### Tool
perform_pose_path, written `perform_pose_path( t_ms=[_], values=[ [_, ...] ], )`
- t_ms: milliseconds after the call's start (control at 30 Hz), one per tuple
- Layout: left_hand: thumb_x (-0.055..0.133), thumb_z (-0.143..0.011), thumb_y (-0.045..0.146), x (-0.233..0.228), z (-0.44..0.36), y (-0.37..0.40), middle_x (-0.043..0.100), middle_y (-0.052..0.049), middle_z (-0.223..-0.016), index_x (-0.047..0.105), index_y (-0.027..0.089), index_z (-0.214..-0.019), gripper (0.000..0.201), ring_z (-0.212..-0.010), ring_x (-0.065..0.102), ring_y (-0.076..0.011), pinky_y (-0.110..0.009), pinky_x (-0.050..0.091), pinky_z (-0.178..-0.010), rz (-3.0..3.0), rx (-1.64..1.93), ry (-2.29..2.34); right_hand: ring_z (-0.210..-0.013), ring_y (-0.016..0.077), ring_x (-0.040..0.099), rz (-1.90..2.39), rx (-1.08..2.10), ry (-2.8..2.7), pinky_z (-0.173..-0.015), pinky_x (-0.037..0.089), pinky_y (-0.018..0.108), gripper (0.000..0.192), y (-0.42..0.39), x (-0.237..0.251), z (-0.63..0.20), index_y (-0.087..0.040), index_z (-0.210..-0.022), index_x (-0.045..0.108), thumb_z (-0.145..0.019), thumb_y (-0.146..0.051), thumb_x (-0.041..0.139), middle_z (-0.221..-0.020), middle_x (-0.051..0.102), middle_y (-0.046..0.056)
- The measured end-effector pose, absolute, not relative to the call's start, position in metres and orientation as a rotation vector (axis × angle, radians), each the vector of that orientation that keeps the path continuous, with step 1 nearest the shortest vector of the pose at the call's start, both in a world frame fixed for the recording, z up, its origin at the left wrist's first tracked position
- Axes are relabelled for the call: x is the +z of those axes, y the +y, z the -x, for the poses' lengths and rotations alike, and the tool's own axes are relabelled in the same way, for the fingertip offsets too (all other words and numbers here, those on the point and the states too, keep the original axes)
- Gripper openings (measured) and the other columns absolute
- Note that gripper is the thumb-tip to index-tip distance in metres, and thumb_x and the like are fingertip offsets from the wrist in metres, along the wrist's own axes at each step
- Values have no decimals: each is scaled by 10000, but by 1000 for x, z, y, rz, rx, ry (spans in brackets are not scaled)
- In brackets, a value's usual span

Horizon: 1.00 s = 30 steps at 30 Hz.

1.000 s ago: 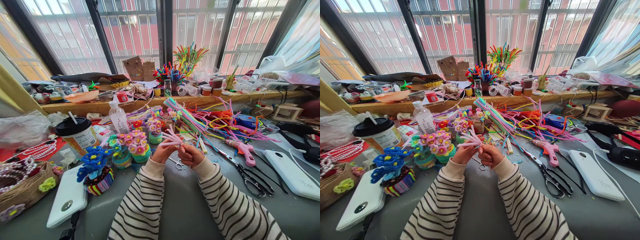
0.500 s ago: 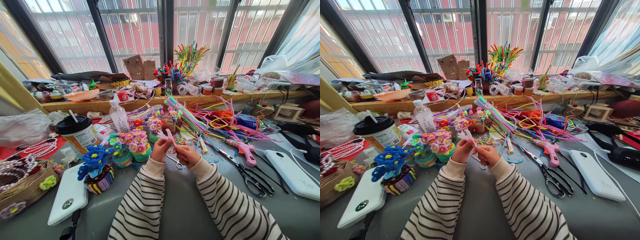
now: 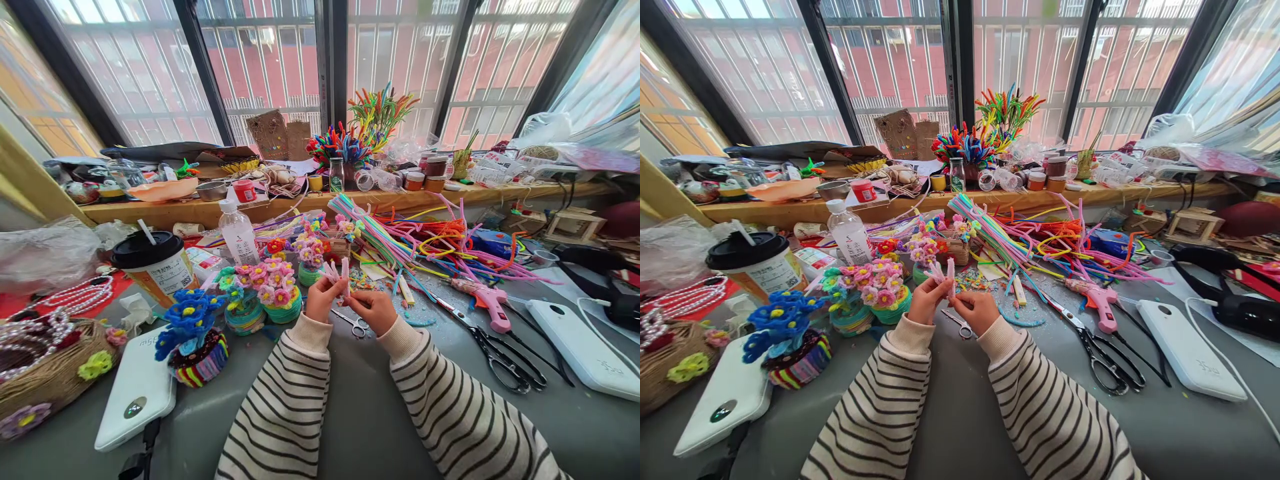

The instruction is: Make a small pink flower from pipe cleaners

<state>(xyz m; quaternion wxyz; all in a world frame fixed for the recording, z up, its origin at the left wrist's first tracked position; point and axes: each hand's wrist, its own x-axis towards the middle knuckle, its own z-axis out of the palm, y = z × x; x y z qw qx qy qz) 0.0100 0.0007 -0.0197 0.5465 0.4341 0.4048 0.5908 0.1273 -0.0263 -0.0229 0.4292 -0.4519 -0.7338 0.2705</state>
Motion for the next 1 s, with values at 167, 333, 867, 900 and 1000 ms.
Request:
perform_pose_path(
  t_ms=[167, 333, 867, 900, 1000],
  values=[
    [643, -481, 296, -19, -10, 1, 429, 58, -417, 498, 119, -487, 229, -413, 355, -41, -185, 268, -419, -1162, 1428, 1122, -375, 60, 293, 1220, 357, -1902, -418, 200, 200, 260, -26, -28, -125, -170, -585, 606, -712, -297, 418, -403, 427, -18],
    [642, -475, 304, -19, -11, 2, 430, 57, -404, 487, 122, -472, 239, -401, 364, -45, -190, 270, -410, -1178, 1442, 1167, -384, 58, 264, 1233, 302, -1858, -425, 177, 214, 277, -27, -31, -124, -171, -502, 561, -705, -297, 423, -393, 387, -22],
    [628, -522, 315, 1, -8, -15, 512, 15, -558, 568, 145, -850, 374, -394, 418, -44, -190, 289, -382, -896, 1106, 458, -250, 4, 100, 608, 1833, -1143, -276, 74, 150, 277, -31, -17, -125, -131, -603, 538, -661, -397, 491, -268, 212, -120],
    [636, -510, 312, 1, -8, -15, 506, 15, -548, 573, 146, -841, 376, -382, 415, -45, -192, 277, -372, -920, 1088, 440, -248, 4, 97, 590, 1865, -1144, -276, 73, 150, 277, -31, -17, -126, -131, -597, 537, -665, -395, 489, -263, 211, -120],
    [667, -443, 326, 0, -8, -16, 480, 19, -509, 596, 148, -755, 366, -338, 380, -39, -196, 229, -339, -968, 1070, 433, -249, 4, 98, 581, 1901, -1187, -278, 74, 155, 285, -32, -18, -125, -131, -583, 538, -662, -401, 491, -264, 206, -119]
  ],
)
